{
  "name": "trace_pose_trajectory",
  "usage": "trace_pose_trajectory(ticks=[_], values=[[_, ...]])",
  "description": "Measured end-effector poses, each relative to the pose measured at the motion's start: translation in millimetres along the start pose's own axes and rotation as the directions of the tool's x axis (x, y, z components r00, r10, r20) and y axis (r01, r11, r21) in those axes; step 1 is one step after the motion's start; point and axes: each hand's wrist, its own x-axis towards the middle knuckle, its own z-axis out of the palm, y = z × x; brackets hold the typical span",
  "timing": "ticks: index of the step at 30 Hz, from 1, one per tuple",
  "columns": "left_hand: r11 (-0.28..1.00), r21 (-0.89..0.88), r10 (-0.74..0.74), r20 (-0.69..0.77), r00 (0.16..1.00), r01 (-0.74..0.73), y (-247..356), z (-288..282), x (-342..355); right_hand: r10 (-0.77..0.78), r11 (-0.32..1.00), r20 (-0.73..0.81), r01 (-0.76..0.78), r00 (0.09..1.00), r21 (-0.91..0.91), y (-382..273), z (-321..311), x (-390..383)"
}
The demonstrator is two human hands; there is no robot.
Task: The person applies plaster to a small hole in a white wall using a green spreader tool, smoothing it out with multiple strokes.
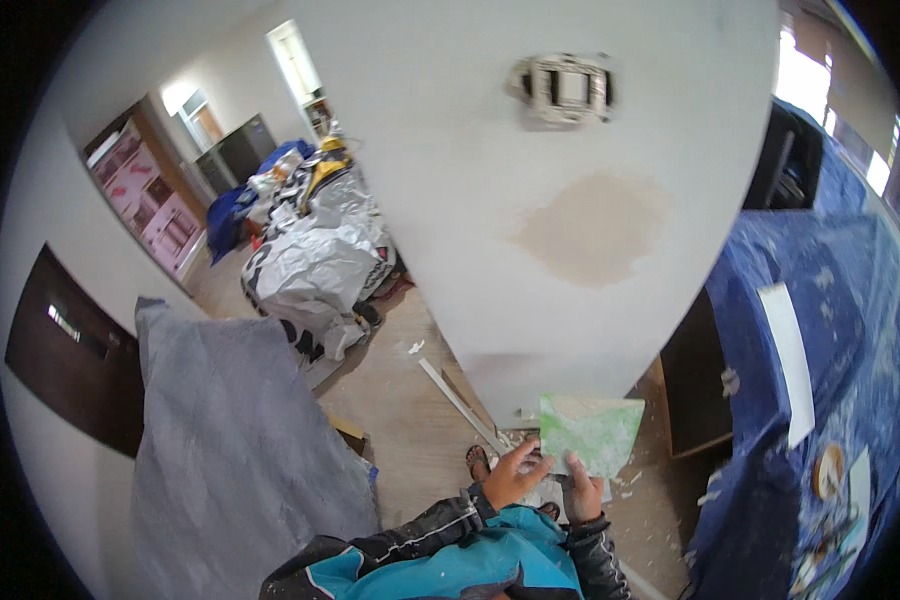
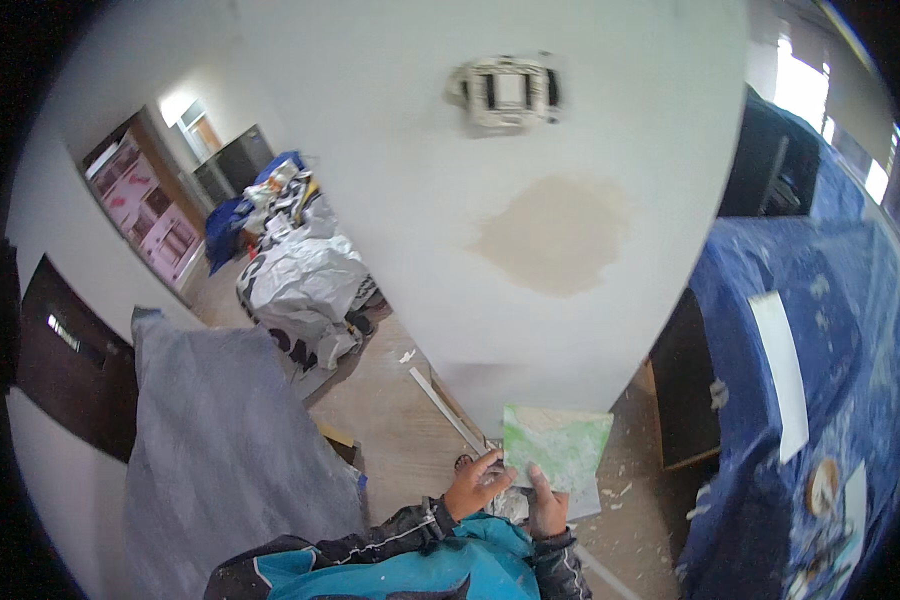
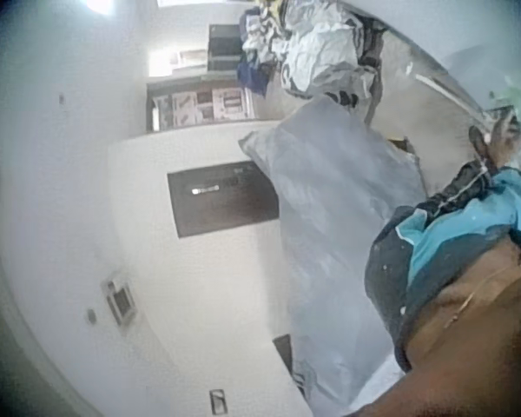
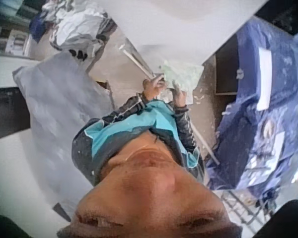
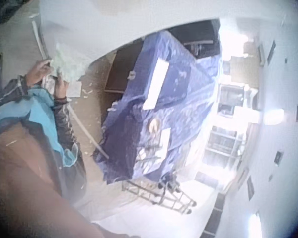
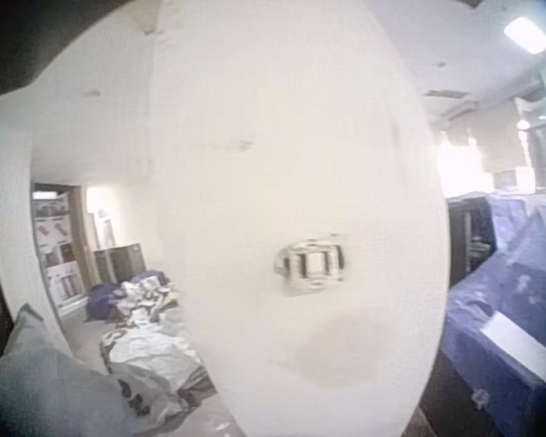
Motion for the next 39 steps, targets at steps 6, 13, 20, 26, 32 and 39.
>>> trace_pose_trajectory(ticks=[6, 13, 20, 26, 32, 39], values=[[0.983, 0.130, 0.125, 0.020, 0.992, -0.126, 15, -5, 14, -0.071, 0.997, 0.049, 0.069, 0.996, 0.031, 10, 7, 19], [0.914, 0.349, 0.228, -0.019, 0.973, -0.208, 18, -11, 13, -0.140, 0.973, -0.059, 0.127, 0.988, -0.191, 11, 13, 15], [0.659, 0.660, 0.498, -0.024, 0.867, -0.360, 73, -53, 24, -0.211, 0.962, -0.082, 0.222, 0.974, 0.159, 27, -24, 21], [0.120, 0.968, 0.947, -0.045, 0.317, -0.220, 258, -137, 113, -0.390, 0.702, 0.098, 0.365, 0.915, -0.612, 21, -80, 11], [-0.272, 0.958, 0.951, 0.253, 0.178, 0.087, 411, -169, 171, -0.468, 0.570, 0.148, 0.425, 0.871, -0.703, 19, -100, 13], [-0.517, 0.850, 0.852, 0.500, 0.154, 0.102, 514, -124, 199, -0.586, 0.585, 0.069, 0.481, 0.807, -0.653, 27, -143, 9]])
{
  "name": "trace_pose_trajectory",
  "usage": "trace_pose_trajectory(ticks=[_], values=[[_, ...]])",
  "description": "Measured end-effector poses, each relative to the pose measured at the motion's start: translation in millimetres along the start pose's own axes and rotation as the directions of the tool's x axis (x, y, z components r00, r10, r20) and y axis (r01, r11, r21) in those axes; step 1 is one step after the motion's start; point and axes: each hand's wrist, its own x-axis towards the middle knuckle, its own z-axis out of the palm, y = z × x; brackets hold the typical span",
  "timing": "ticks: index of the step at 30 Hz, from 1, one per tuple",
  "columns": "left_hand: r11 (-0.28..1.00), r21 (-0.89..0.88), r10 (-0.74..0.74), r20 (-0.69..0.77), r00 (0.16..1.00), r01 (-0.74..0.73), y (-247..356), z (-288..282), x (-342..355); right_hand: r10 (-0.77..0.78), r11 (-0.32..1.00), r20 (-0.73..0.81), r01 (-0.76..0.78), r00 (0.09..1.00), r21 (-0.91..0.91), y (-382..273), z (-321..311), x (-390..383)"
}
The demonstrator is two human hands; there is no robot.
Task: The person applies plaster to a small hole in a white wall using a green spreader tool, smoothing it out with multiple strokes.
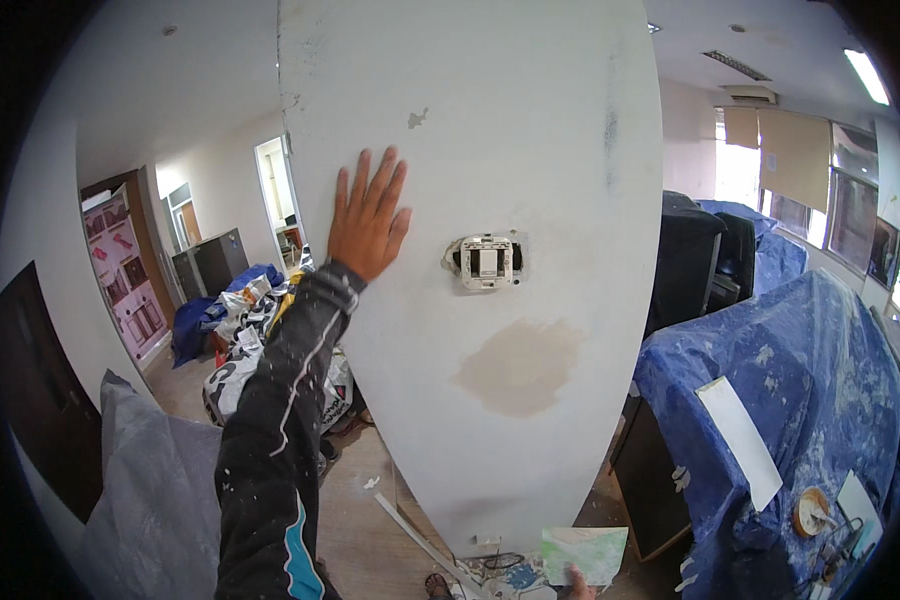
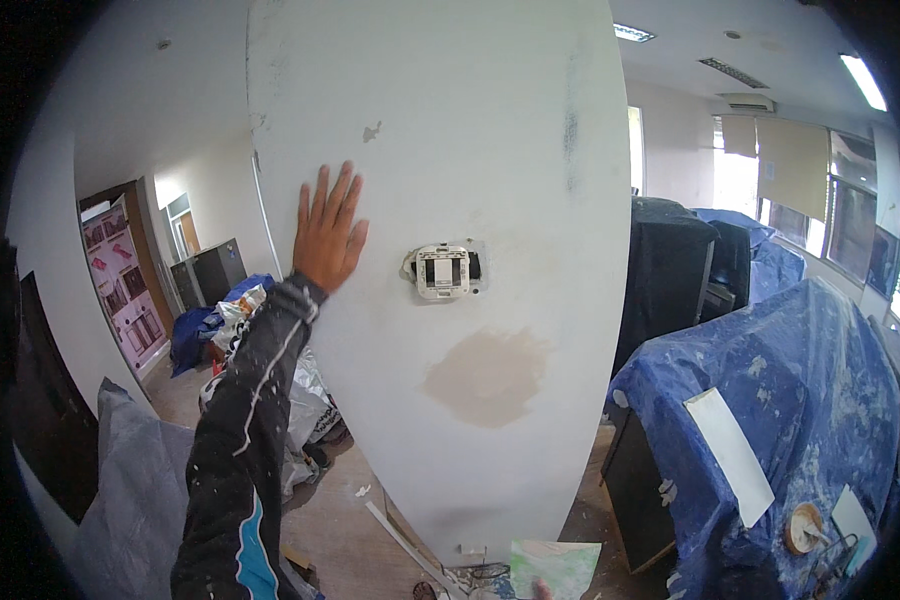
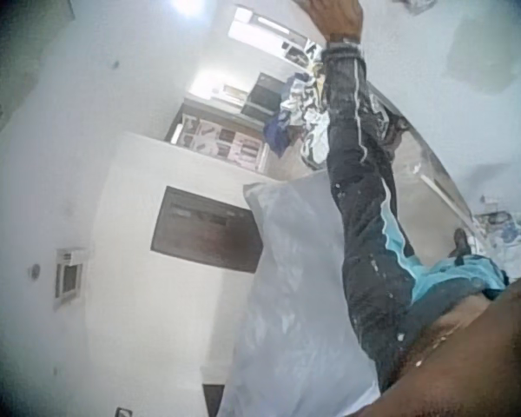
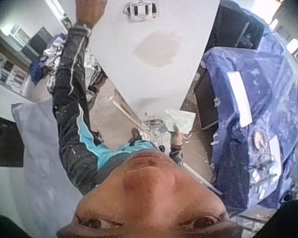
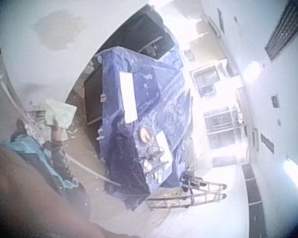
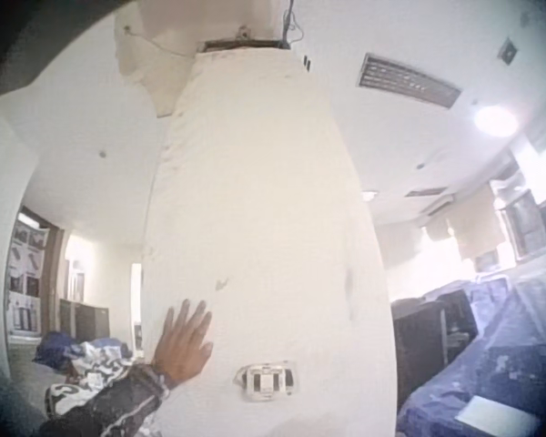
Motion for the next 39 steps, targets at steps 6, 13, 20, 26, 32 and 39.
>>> trace_pose_trajectory(ticks=[6, 13, 20, 26, 32, 39], values=[[0.986, 0.074, 0.152, 0.008, 0.988, -0.153, -21, -6, 77, -0.119, 0.831, 0.061, 0.132, 0.991, -0.541, 3, -20, 8], [0.988, 0.149, -0.014, -0.200, 0.980, 0.044, -32, 11, 116, 0.095, 0.982, -0.125, -0.113, 0.988, -0.150, -30, -10, 15], [0.892, 0.220, -0.274, -0.433, 0.859, 0.395, -11, 33, 176, 0.073, 0.952, -0.117, -0.104, 0.990, -0.287, -21, -17, 5], [0.978, 0.194, -0.016, -0.297, 0.955, 0.076, 87, 45, 205, 0.173, 0.947, -0.128, -0.200, 0.977, -0.250, -43, -13, 15], [0.988, 0.129, 0.116, -0.220, 0.969, -0.089, 187, 58, 221, 0.419, 0.600, -0.143, -0.156, 0.897, 0.785, -6, 3, 32], [0.929, -0.074, 0.356, -0.094, 0.930, -0.364, 295, 81, 152, 0.414, 0.637, -0.296, -0.041, 0.861, 0.770, -9, -22, 14]])
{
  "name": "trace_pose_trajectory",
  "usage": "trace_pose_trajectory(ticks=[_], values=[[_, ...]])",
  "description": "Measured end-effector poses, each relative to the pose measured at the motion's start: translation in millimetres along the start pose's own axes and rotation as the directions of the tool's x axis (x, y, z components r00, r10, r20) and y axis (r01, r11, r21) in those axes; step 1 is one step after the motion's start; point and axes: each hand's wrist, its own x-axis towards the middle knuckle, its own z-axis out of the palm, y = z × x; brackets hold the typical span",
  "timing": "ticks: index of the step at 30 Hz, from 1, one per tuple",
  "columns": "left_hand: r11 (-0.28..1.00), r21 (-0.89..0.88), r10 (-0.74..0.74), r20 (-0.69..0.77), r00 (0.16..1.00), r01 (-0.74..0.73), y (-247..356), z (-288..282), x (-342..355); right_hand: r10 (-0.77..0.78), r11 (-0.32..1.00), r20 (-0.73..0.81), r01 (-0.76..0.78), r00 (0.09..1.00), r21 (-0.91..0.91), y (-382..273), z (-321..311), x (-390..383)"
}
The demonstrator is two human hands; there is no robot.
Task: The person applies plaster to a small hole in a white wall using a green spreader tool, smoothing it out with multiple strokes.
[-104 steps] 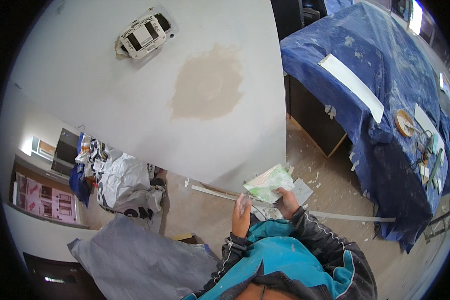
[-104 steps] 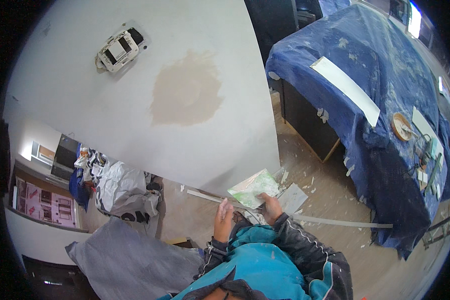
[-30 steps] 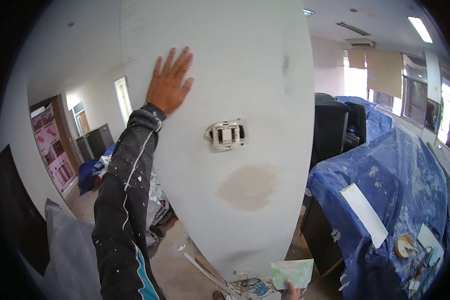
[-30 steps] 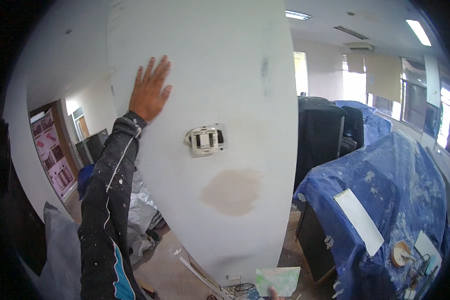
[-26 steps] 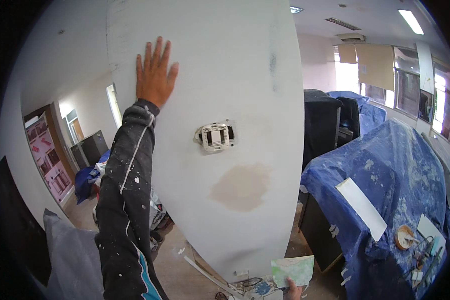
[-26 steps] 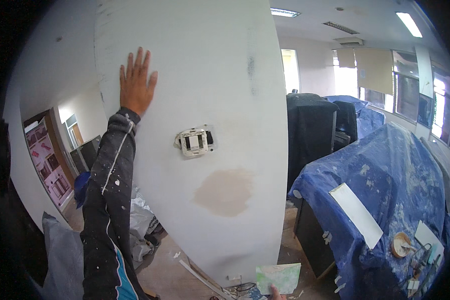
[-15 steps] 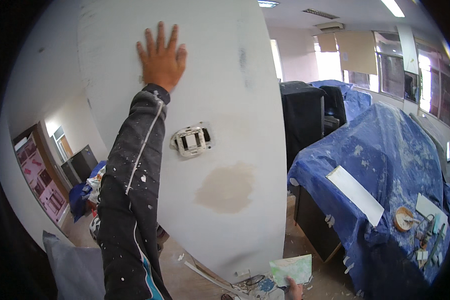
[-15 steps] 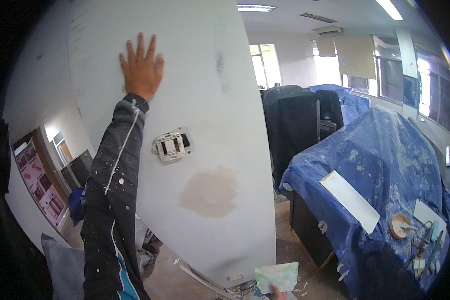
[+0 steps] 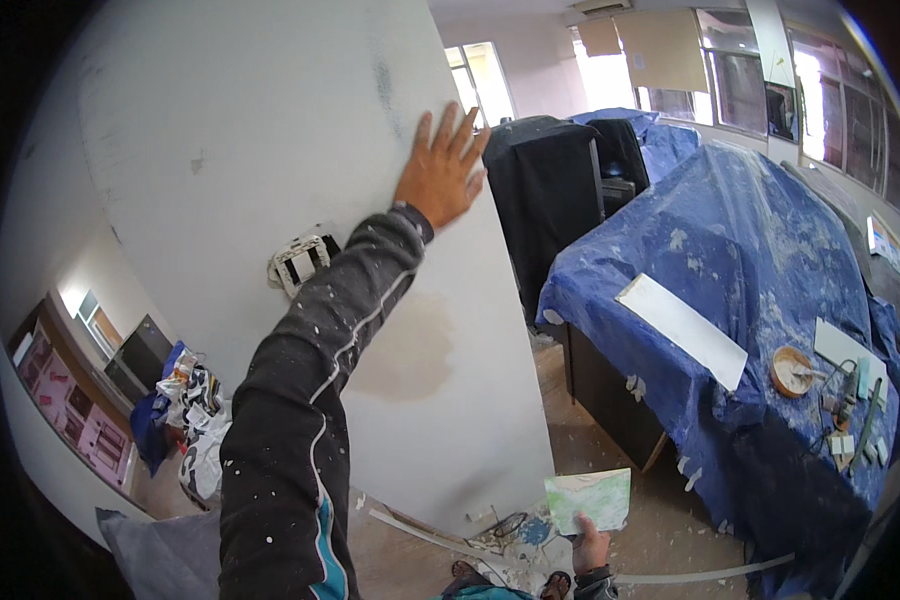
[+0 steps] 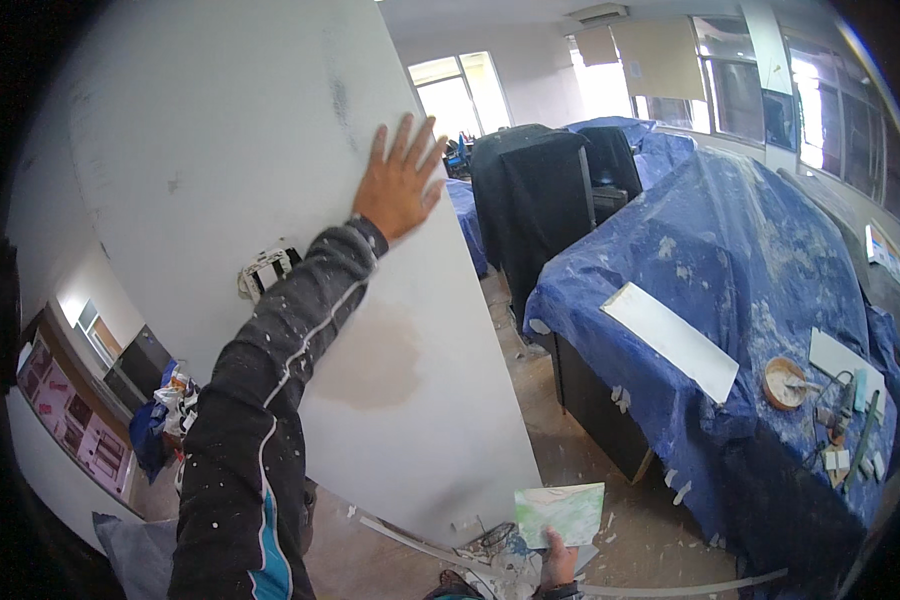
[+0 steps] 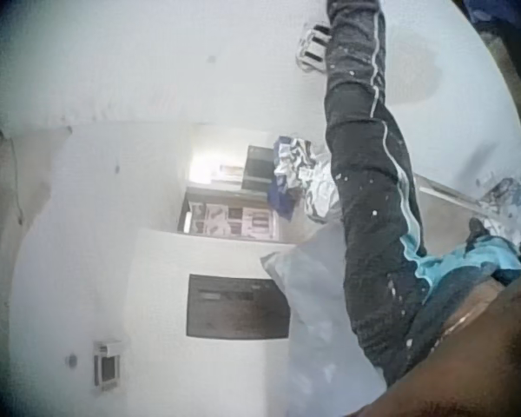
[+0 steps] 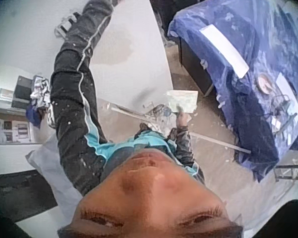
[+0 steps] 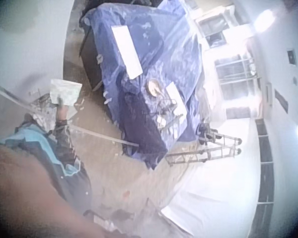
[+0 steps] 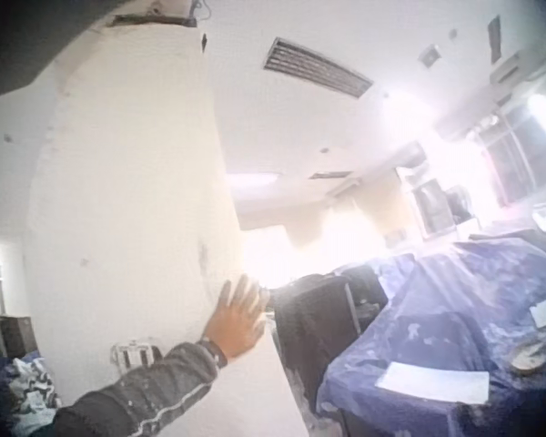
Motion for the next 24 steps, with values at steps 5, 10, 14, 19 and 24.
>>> trace_pose_trajectory(ticks=[5, 10, 14, 19, 24], values=[[0.958, -0.240, 0.184, 0.101, 0.978, -0.156, 88, 31, -71, -0.024, 0.999, -0.167, 0.029, 0.986, 0.027, -23, -28, -16], [0.773, -0.533, 0.473, 0.124, 0.872, -0.344, 181, 58, -175, -0.073, 0.997, -0.269, 0.077, 0.960, 0.004, -45, -55, -25], [0.718, -0.476, 0.649, 0.192, 0.736, -0.508, 222, 57, -250, -0.097, 0.995, -0.284, 0.095, 0.954, -0.018, -66, -69, -38], [0.826, -0.451, 0.466, 0.210, 0.860, -0.338, 180, 41, -212, -0.113, 0.994, -0.268, 0.109, 0.957, -0.029, -69, -94, -41], [0.931, -0.349, 0.159, 0.131, 0.979, -0.104, 33, -1, -69, -0.107, 0.988, -0.224, 0.077, 0.969, -0.136, -60, -113, -32]])
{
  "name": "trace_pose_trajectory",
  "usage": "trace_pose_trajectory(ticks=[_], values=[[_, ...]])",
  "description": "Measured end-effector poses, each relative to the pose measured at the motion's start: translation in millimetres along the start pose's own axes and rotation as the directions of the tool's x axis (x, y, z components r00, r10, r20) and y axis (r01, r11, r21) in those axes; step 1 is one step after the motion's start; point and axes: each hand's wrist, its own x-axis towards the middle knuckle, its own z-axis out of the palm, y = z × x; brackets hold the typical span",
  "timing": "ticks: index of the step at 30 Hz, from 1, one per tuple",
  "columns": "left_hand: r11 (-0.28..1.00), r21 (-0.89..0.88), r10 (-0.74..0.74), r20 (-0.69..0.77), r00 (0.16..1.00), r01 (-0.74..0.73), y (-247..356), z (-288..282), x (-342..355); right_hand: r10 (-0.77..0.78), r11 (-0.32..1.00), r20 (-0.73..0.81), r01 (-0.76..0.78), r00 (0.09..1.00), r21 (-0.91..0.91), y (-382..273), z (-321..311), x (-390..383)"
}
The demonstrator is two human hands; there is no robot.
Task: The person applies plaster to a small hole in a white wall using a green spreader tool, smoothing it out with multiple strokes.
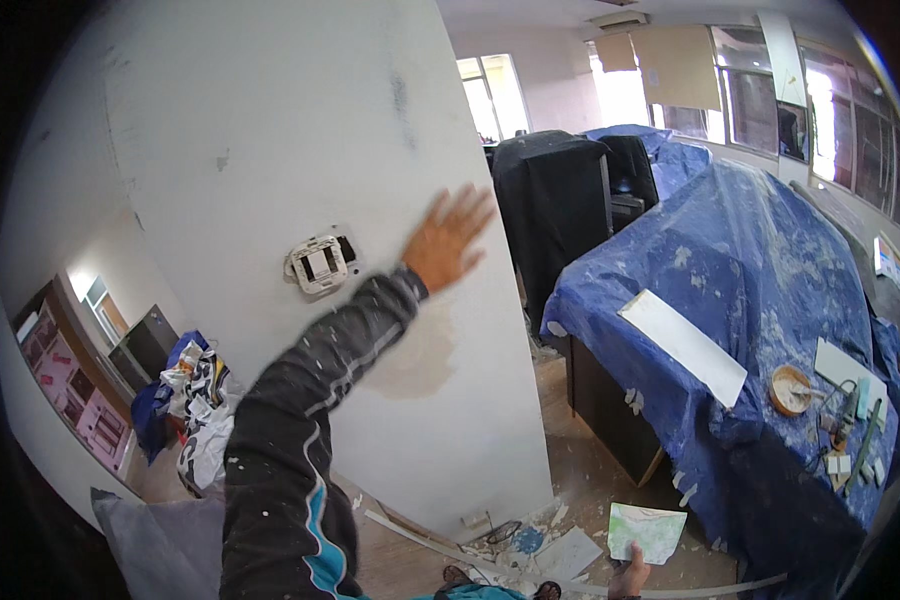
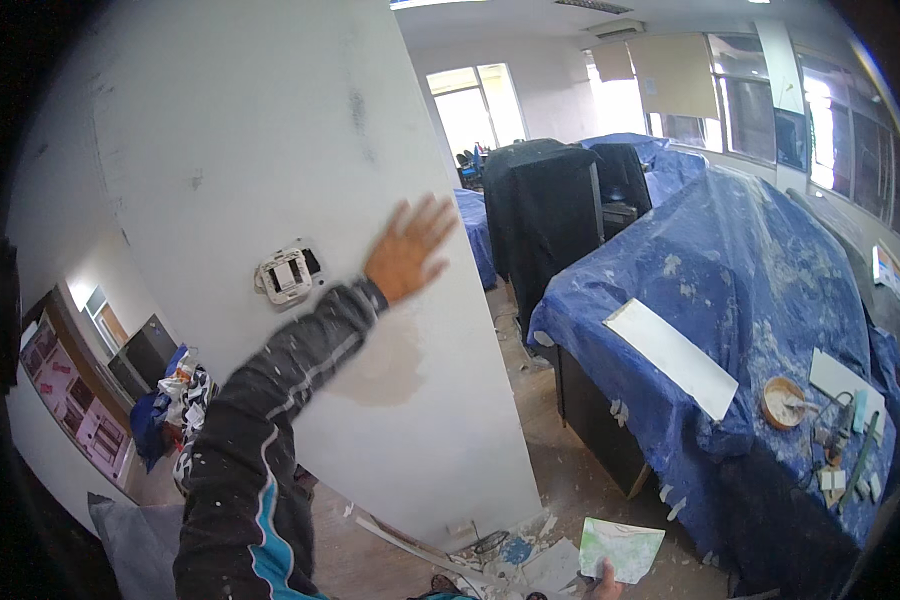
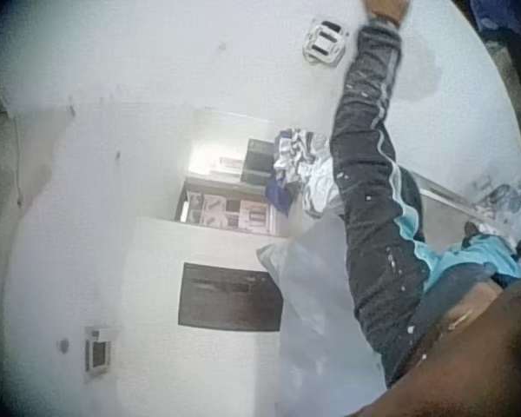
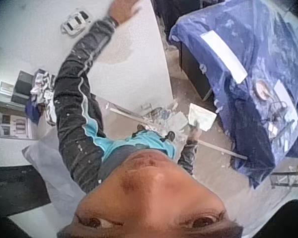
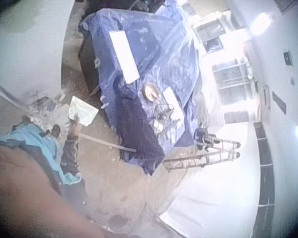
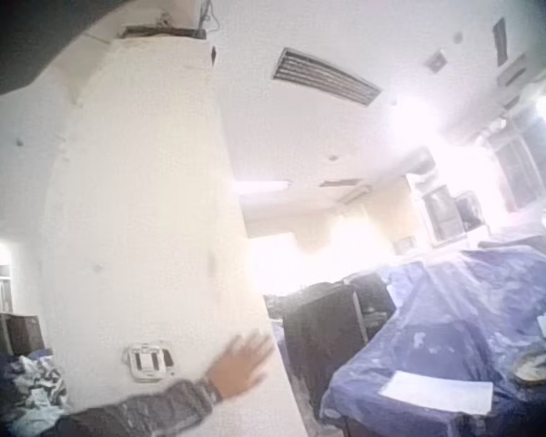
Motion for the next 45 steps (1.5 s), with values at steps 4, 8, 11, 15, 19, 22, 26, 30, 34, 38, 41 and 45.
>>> trace_pose_trajectory(ticks=[4, 8, 11, 15, 19, 22, 26, 30, 34, 38, 41, 45], values=[[0.927, 0.324, -0.128, -0.198, 0.972, 0.188, -99, -69, 56, 0.047, 0.999, -0.021, -0.048, 0.999, -0.007, 5, 20, 13], [0.787, 0.416, -0.241, -0.473, 0.847, 0.456, -180, -123, 103, 0.036, 0.999, 0.057, -0.035, 0.998, -0.023, -3, 62, 27], [0.687, 0.428, -0.335, -0.531, 0.778, 0.588, -176, -132, 114, 0.088, 0.995, 0.129, -0.080, 0.988, -0.062, -3, 99, 37], [0.742, 0.334, -0.330, -0.572, 0.751, 0.581, -176, -129, 134, 0.139, 0.987, 0.203, -0.120, 0.969, -0.106, -4, 134, 37], [0.819, 0.371, -0.206, -0.520, 0.829, 0.436, -203, -144, 119, 0.174, 0.979, 0.307, -0.131, 0.936, -0.157, 8, 167, 44], [0.821, 0.413, -0.186, -0.459, 0.869, 0.394, -215, -153, 99, 0.206, 0.969, 0.348, -0.143, 0.914, -0.199, 15, 181, 43], [0.792, 0.405, -0.238, -0.484, 0.842, 0.457, -250, -181, 46, 0.251, 0.956, 0.410, -0.157, 0.877, -0.247, 29, 205, 42], [0.732, 0.403, -0.319, -0.511, 0.798, 0.550, -296, -220, -23, 0.292, 0.941, 0.451, -0.170, 0.843, -0.292, 38, 216, 39], [0.631, 0.448, -0.369, -0.545, 0.753, 0.633, -324, -254, -111, 0.338, 0.922, 0.479, -0.184, 0.810, -0.339, 46, 222, 34], [0.652, 0.396, -0.410, -0.532, 0.740, 0.646, -321, -257, -174, 0.358, 0.913, 0.469, -0.197, 0.807, -0.357, 50, 211, 30], [0.700, 0.310, -0.447, -0.513, 0.733, 0.643, -302, -242, -221, 0.382, 0.903, 0.473, -0.211, 0.794, -0.375, 52, 208, 27], [0.757, 0.178, -0.494, -0.475, 0.728, 0.629, -257, -214, -274, 0.414, 0.889, 0.468, -0.236, 0.781, -0.393, 57, 197, 20]])
